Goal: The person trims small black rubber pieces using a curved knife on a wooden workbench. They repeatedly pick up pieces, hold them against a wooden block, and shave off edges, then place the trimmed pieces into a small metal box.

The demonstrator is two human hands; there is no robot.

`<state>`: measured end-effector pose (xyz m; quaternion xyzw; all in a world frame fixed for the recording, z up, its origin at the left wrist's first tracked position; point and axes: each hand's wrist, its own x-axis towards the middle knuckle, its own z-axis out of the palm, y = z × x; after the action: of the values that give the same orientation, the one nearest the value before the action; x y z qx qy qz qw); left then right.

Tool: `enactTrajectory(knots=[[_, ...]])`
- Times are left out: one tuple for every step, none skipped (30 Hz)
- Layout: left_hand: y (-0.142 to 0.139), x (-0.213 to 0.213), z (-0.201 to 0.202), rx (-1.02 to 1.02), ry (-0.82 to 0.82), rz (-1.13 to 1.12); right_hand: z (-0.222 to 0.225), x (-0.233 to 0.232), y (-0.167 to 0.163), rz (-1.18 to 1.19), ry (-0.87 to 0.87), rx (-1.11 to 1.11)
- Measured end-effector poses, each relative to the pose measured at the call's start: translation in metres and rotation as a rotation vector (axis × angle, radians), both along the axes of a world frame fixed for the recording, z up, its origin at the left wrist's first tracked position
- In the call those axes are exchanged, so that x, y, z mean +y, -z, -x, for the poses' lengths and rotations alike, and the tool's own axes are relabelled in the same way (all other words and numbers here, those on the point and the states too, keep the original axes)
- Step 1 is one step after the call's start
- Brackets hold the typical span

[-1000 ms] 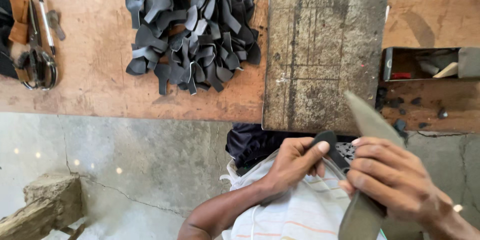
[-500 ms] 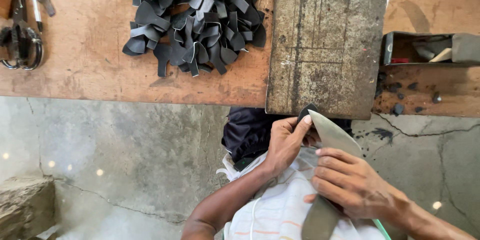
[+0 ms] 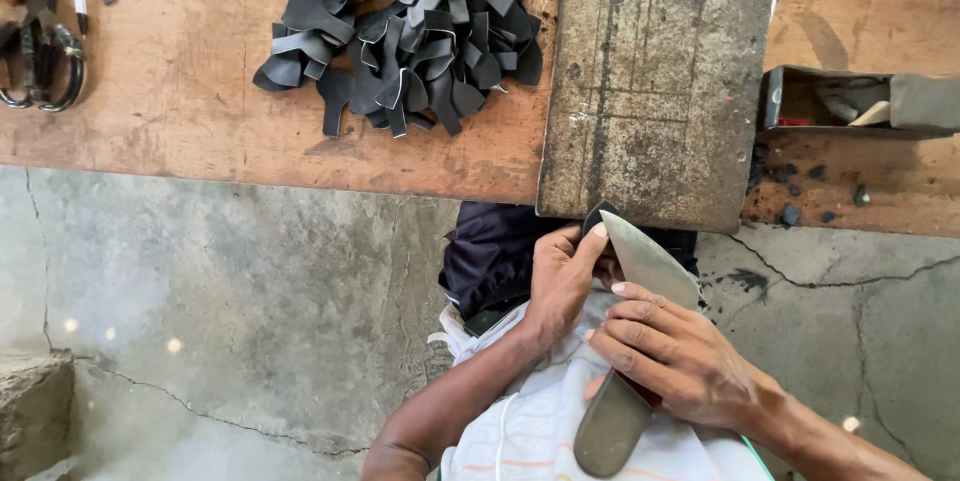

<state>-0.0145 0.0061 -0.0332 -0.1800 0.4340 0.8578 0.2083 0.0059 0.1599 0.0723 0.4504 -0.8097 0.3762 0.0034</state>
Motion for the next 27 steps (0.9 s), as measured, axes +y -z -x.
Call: enactTrajectory(knots=[[0.001, 0.001, -0.001, 0.029, 0.004, 0.052, 0.0, -0.002, -0.001, 0.002, 0.013, 0.008], [0.002, 0.002, -0.002, 0.057, 0.007, 0.103, -0.001, -0.003, -0.002, 0.003, 0.024, 0.014], [0.003, 0.003, -0.002, 0.085, 0.012, 0.153, -0.002, -0.004, -0.003, 0.003, 0.038, 0.02], [0.005, 0.004, -0.003, 0.069, 0.014, 0.146, -0.002, -0.004, -0.005, -0.002, 0.057, 0.019], [0.006, 0.004, -0.003, 0.053, 0.016, 0.14, -0.003, -0.004, -0.006, -0.005, 0.076, 0.019], [0.007, 0.005, -0.003, 0.038, 0.023, 0.134, -0.003, -0.005, -0.007, -0.009, 0.1, 0.018], [0.008, 0.006, -0.004, 0.029, 0.006, 0.094, -0.003, -0.005, -0.007, -0.003, 0.092, 0.007], [0.009, 0.006, -0.004, 0.02, -0.01, 0.054, -0.004, -0.006, -0.007, 0.004, 0.086, -0.003], [0.009, 0.006, -0.005, 0.017, -0.024, 0.016, -0.004, -0.006, -0.006, 0.011, 0.083, -0.007], [0.01, 0.006, -0.005, 0.027, -0.009, -0.02, -0.004, -0.007, -0.005, 0.022, 0.088, 0.007], [0.011, 0.004, -0.007, 0.036, 0.002, -0.053, -0.004, -0.009, -0.003, 0.034, 0.09, 0.02], [0.012, 0.003, -0.008, 0.042, 0.016, -0.086, -0.005, -0.011, -0.001, 0.046, 0.094, 0.031], [0.013, 0.003, -0.009, 0.01, 0.048, -0.166, -0.006, -0.012, 0.0, 0.043, 0.106, 0.027], [0.014, 0.003, -0.011, -0.023, 0.076, -0.244, -0.007, -0.013, 0.001, 0.041, 0.112, 0.021], [0.016, 0.004, -0.012, -0.057, 0.103, -0.322, -0.008, -0.014, 0.001, 0.039, 0.119, 0.015], [0.018, 0.005, -0.013, -0.046, 0.115, -0.296, -0.009, -0.015, 0.001, 0.028, 0.116, 0.009], [0.021, 0.007, -0.012, -0.034, 0.126, -0.271, -0.009, -0.016, 0.001, 0.016, 0.111, 0.003], [0.023, 0.009, -0.012, -0.025, 0.142, -0.247, -0.01, -0.016, 0.0, 0.003, 0.112, -0.006], [0.025, 0.008, -0.012, -0.071, 0.194, -0.336, -0.01, -0.016, -0.001, 0.006, 0.114, 0.003], [0.027, 0.006, -0.012, -0.115, 0.241, -0.425, -0.009, -0.016, -0.001, 0.01, 0.111, 0.013], [0.028, 0.005, -0.012, -0.16, 0.29, -0.514, -0.009, -0.016, -0.002, 0.014, 0.11, 0.021], [0.028, 0.003, -0.011, -0.137, 0.335, -0.542, -0.008, -0.016, -0.003, 0.005, 0.106, 0.015], [0.028, 0.002, -0.011, -0.115, 0.378, -0.571, -0.007, -0.015, -0.004, -0.004, 0.101, 0.007], [0.027, 0.0, -0.01, -0.091, 0.419, -0.599, -0.006, -0.015, -0.004, -0.013, 0.094, 0.0], [0.025, 0.001, -0.007, -0.089, 0.442, -0.653, -0.006, -0.015, -0.004, -0.011, 0.089, -0.003], [0.022, 0.003, -0.005, -0.088, 0.466, -0.707, -0.005, -0.015, -0.004, -0.011, 0.086, -0.007], [0.019, 0.005, -0.003, -0.089, 0.486, -0.762, -0.005, -0.015, -0.005, -0.011, 0.082, -0.014]])
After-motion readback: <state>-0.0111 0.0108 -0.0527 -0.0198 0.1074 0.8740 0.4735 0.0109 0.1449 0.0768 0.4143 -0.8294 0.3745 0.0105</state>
